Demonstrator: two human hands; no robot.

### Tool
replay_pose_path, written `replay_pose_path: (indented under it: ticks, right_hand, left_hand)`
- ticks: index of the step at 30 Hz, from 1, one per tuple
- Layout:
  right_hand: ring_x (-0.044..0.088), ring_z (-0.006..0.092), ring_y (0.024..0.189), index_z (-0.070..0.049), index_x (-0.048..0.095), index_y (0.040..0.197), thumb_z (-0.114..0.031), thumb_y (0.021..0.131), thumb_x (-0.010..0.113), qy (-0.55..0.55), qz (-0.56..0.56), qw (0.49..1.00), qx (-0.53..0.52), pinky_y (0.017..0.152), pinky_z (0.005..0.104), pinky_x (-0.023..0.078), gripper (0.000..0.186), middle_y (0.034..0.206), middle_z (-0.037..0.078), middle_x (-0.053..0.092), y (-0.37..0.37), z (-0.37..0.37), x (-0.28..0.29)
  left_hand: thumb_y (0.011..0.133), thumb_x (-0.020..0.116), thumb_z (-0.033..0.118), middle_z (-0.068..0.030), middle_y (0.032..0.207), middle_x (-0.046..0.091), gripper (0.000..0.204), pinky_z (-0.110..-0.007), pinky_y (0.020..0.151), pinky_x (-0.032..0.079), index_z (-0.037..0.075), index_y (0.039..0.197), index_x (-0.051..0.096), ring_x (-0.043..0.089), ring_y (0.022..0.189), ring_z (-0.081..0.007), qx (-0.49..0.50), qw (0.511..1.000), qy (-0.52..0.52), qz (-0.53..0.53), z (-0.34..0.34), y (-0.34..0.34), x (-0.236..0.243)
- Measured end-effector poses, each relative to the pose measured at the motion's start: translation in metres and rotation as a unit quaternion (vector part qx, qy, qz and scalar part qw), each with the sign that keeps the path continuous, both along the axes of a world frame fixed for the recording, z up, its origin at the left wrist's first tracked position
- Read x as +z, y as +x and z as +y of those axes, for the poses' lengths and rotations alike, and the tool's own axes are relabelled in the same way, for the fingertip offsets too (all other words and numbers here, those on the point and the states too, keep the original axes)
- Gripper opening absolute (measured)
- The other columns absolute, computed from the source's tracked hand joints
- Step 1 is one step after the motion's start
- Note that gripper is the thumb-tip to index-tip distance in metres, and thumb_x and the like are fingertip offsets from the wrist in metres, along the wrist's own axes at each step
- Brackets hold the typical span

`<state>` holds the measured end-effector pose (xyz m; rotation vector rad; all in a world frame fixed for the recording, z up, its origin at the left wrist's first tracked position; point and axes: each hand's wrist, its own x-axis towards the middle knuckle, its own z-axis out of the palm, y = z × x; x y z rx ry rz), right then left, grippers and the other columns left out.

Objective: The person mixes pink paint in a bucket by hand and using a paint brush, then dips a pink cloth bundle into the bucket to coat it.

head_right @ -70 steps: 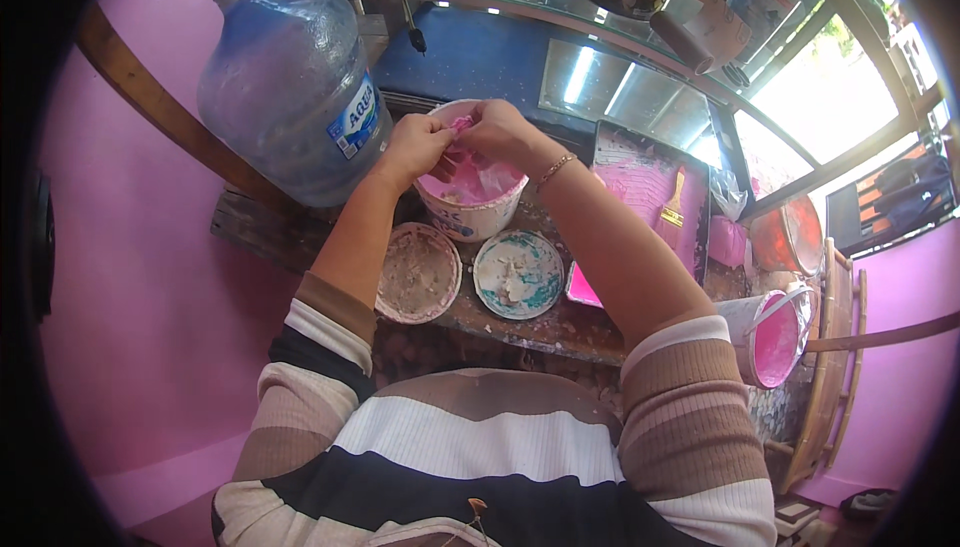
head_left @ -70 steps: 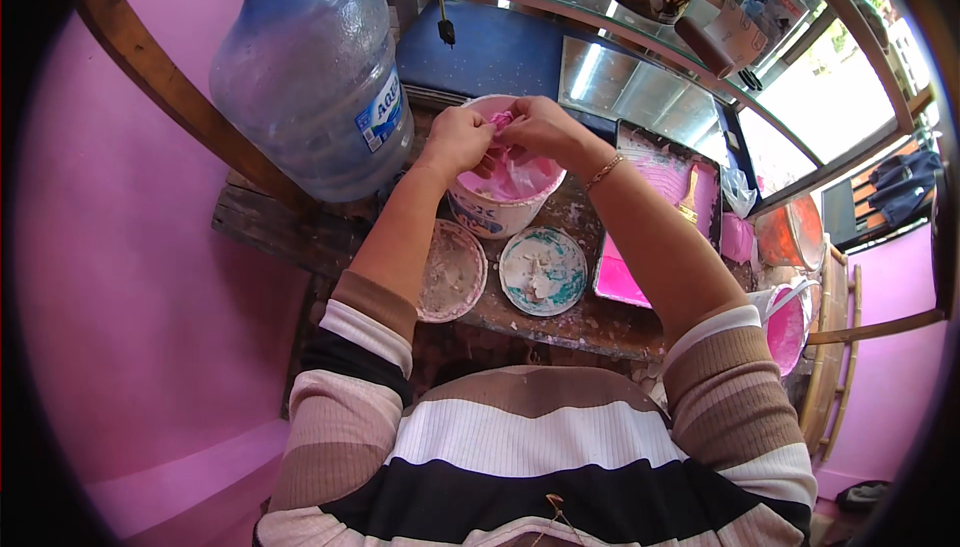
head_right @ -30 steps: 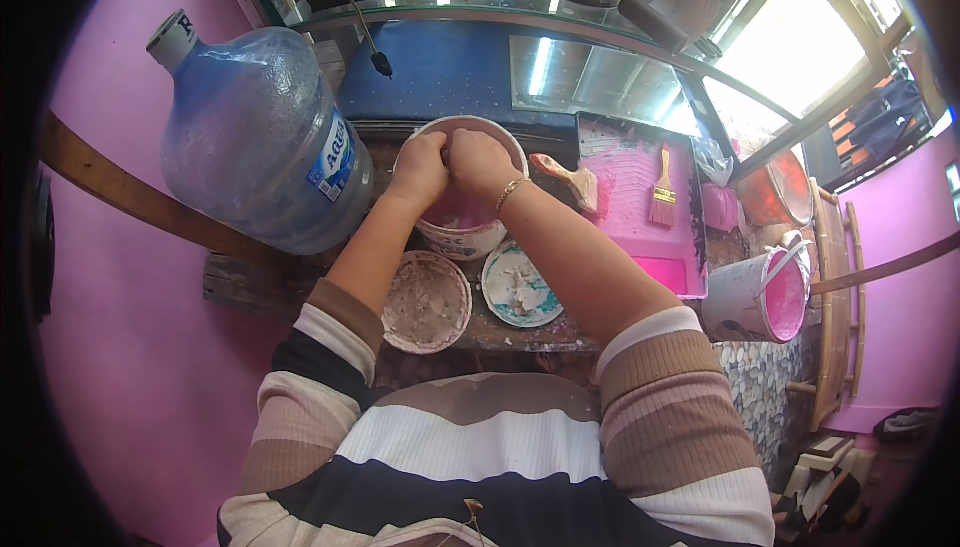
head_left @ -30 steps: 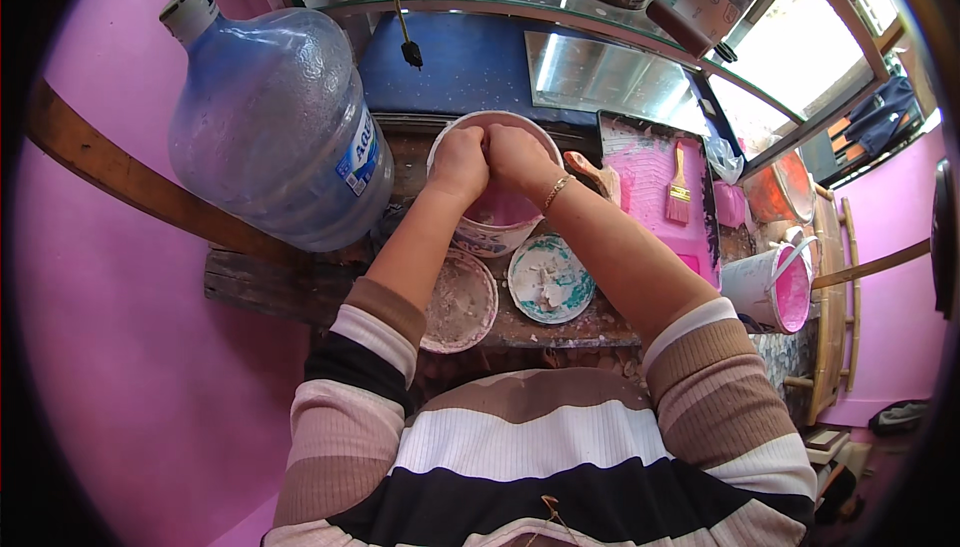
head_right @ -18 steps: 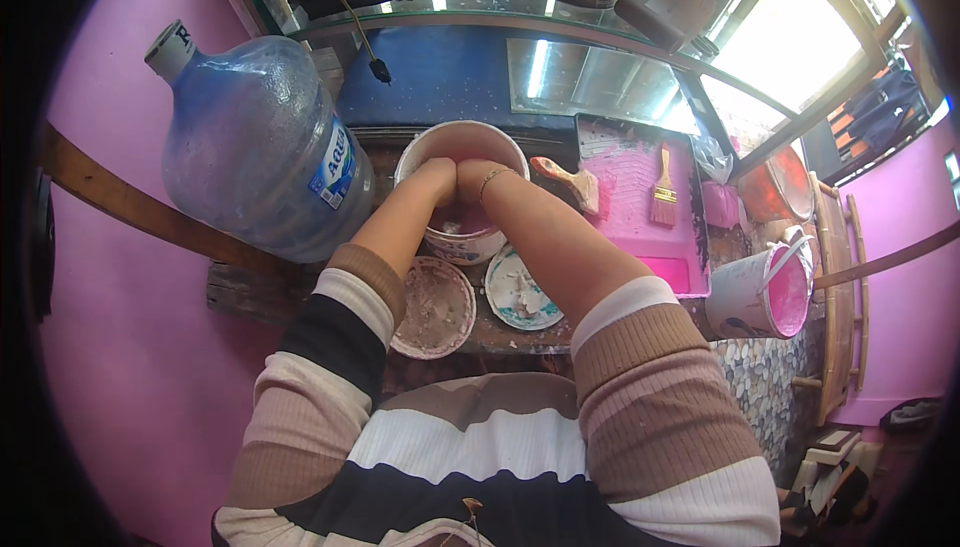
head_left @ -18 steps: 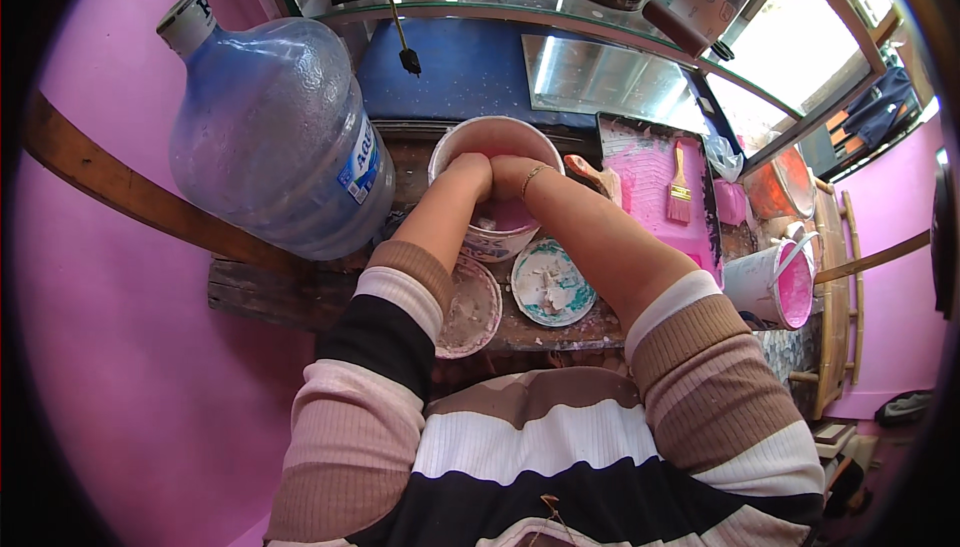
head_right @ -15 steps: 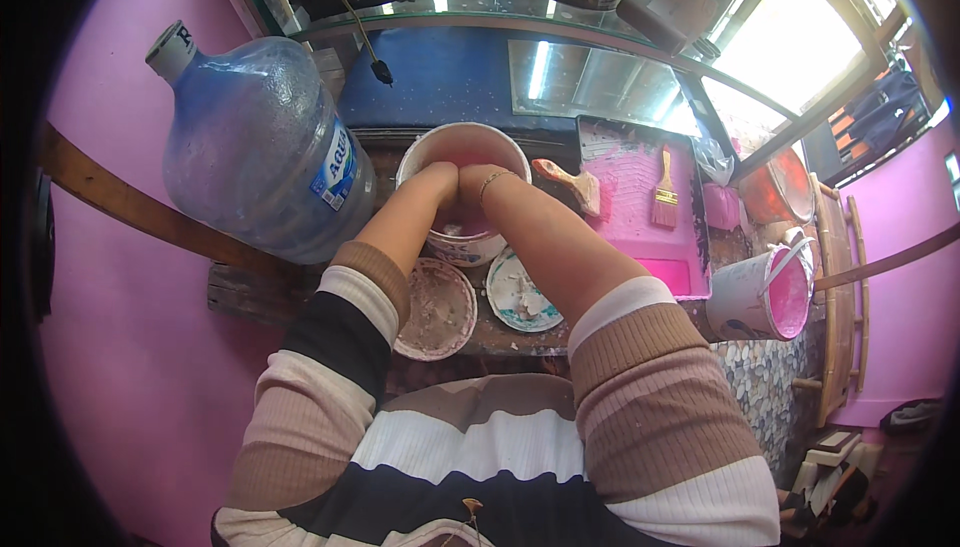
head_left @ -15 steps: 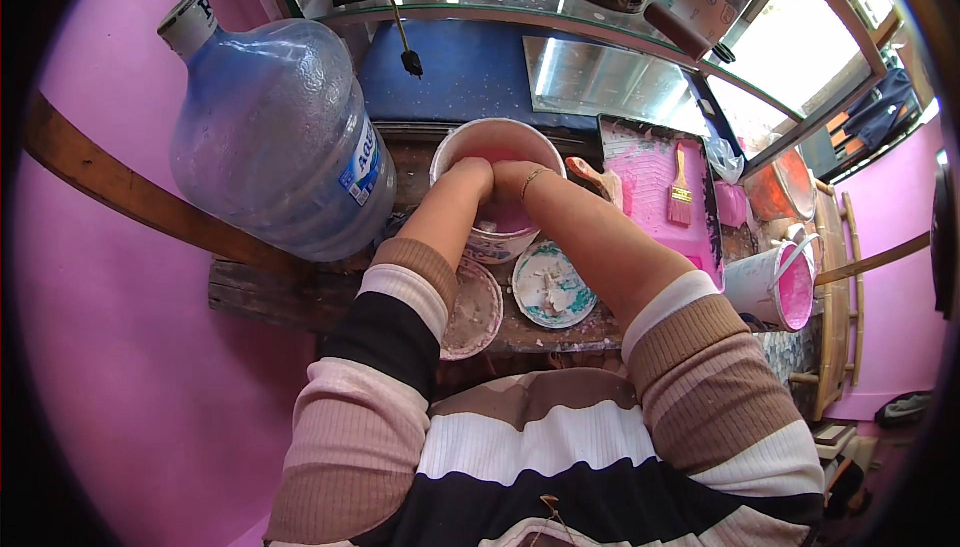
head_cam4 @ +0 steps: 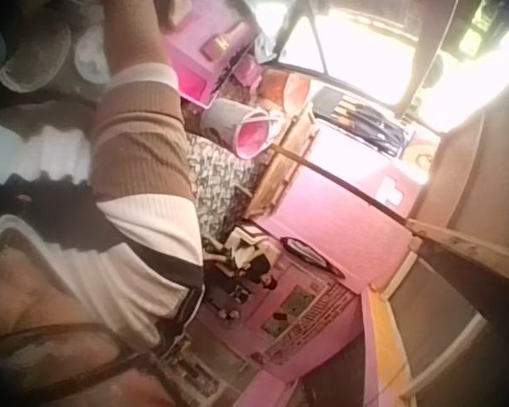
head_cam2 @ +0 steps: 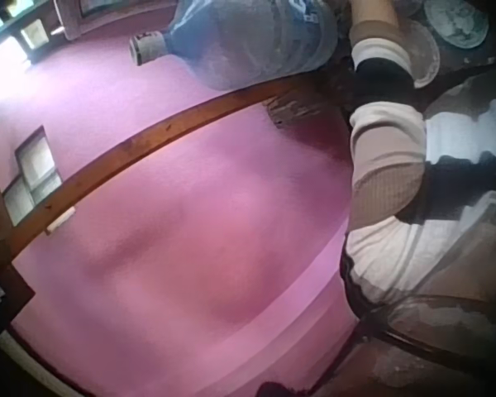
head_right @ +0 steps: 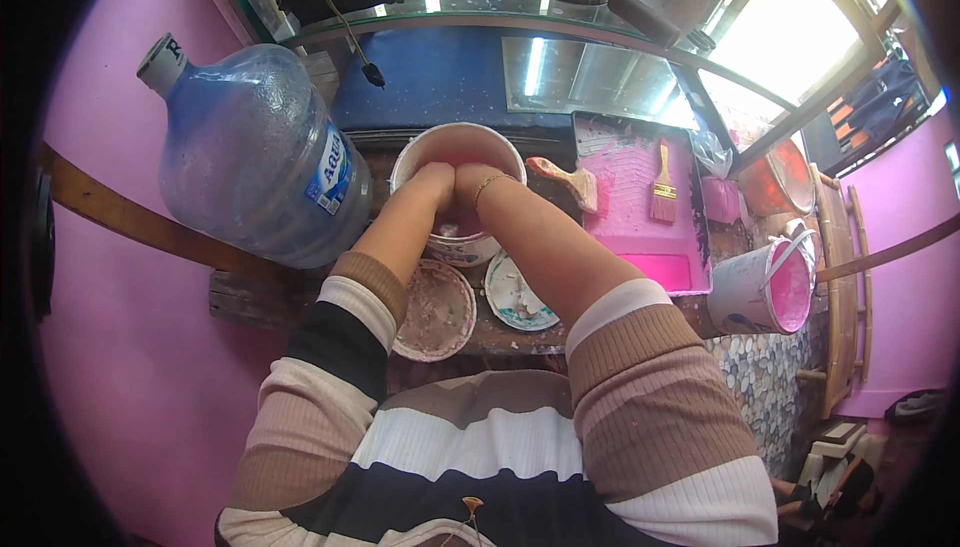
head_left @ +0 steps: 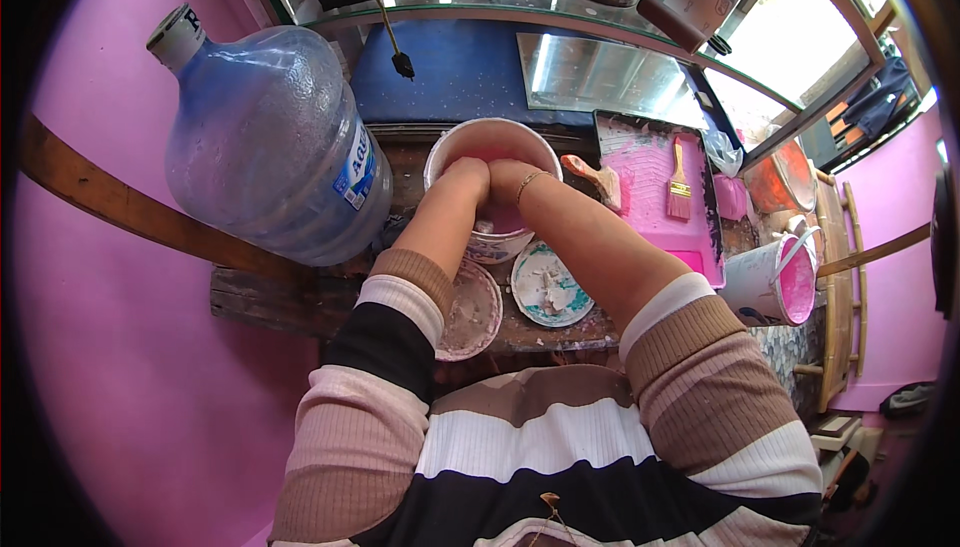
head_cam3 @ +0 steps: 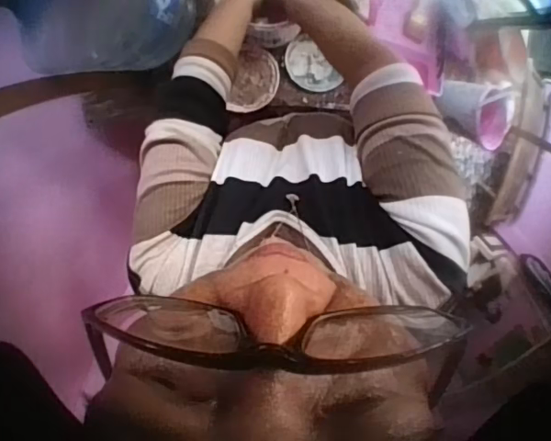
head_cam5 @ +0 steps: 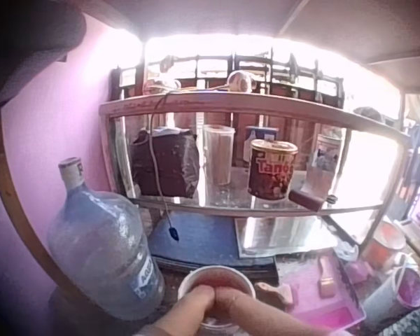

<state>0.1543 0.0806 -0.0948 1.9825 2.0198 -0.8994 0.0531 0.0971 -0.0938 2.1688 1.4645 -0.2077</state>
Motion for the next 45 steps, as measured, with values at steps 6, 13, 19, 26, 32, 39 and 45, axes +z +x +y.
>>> replay_pose_path:
  ticks: [6,13,19,26,32,39,45]
  right_hand:
    - [0.065,0.0268,0.098,-0.011,0.071,0.102,-0.020,0.079,0.064,0.007,-0.015,1.000,-0.016,0.082,0.0372,0.051,0.025,0.107,0.012,0.067,0.002,-0.004,0.011]
    - [0.064,0.0271,0.099,-0.010,0.070,0.102,-0.021,0.080,0.064,0.042,0.002,0.997,-0.063,0.083,0.0377,0.051,0.026,0.107,0.013,0.066,0.024,0.001,-0.022]
    - [0.064,0.0299,0.100,-0.006,0.070,0.102,-0.020,0.079,0.063,0.054,0.027,0.994,-0.091,0.086,0.0400,0.050,0.027,0.105,0.017,0.066,0.012,-0.001,-0.016]
    - [0.064,0.0315,0.099,-0.004,0.070,0.101,-0.016,0.079,0.061,0.056,0.009,0.995,-0.084,0.085,0.0405,0.051,0.026,0.104,0.019,0.066,0.011,-0.004,-0.006]
    - [0.064,0.0325,0.096,-0.004,0.070,0.097,-0.015,0.078,0.061,0.088,0.027,0.992,-0.081,0.084,0.0410,0.051,0.023,0.101,0.019,0.067,0.011,-0.006,-0.007]
    - [0.065,0.0312,0.095,-0.005,0.071,0.095,-0.014,0.077,0.061,0.092,0.003,0.993,-0.079,0.082,0.0406,0.052,0.022,0.101,0.018,0.067,0.010,-0.004,-0.003]
    - [0.066,0.0303,0.094,-0.007,0.072,0.093,-0.016,0.079,0.059,0.097,-0.036,0.994,-0.023,0.082,0.0403,0.052,0.021,0.100,0.016,0.068,0.010,-0.007,-0.001]
  left_hand:
    - [0.076,0.056,0.002,-0.0223,0.106,0.063,0.024,-0.042,0.086,0.049,0.000,0.096,0.069,0.061,0.101,-0.0345,-0.003,1.000,-0.005,0.001,0.004,0.005,0.002]
    - [0.077,0.055,0.003,-0.0220,0.107,0.062,0.024,-0.041,0.087,0.049,0.000,0.097,0.068,0.061,0.102,-0.0341,-0.013,1.000,-0.008,-0.002,0.003,0.017,0.001]
    - [0.078,0.054,0.003,-0.0217,0.109,0.062,0.025,-0.041,0.088,0.049,0.000,0.098,0.068,0.061,0.103,-0.0338,-0.001,1.000,-0.009,0.002,0.002,0.007,-0.001]
    - [0.079,0.053,0.004,-0.0214,0.110,0.062,0.025,-0.041,0.089,0.048,0.000,0.100,0.068,0.061,0.104,-0.0335,0.000,1.000,-0.009,0.004,0.001,0.009,-0.001]
    - [0.080,0.053,0.004,-0.0211,0.111,0.062,0.026,-0.041,0.089,0.048,-0.001,0.101,0.068,0.060,0.105,-0.0332,-0.001,1.000,-0.014,0.003,0.000,0.007,0.005]
    - [0.079,0.054,0.004,-0.0190,0.112,0.062,0.026,-0.040,0.090,0.048,0.003,0.100,0.069,0.061,0.105,-0.0311,0.019,1.000,0.015,-0.008,0.004,0.009,-0.007]
    - [0.079,0.055,0.004,-0.0184,0.112,0.062,0.026,-0.039,0.090,0.048,0.003,0.100,0.070,0.061,0.105,-0.0303,0.006,1.000,-0.007,0.010,0.005,0.007,-0.008]
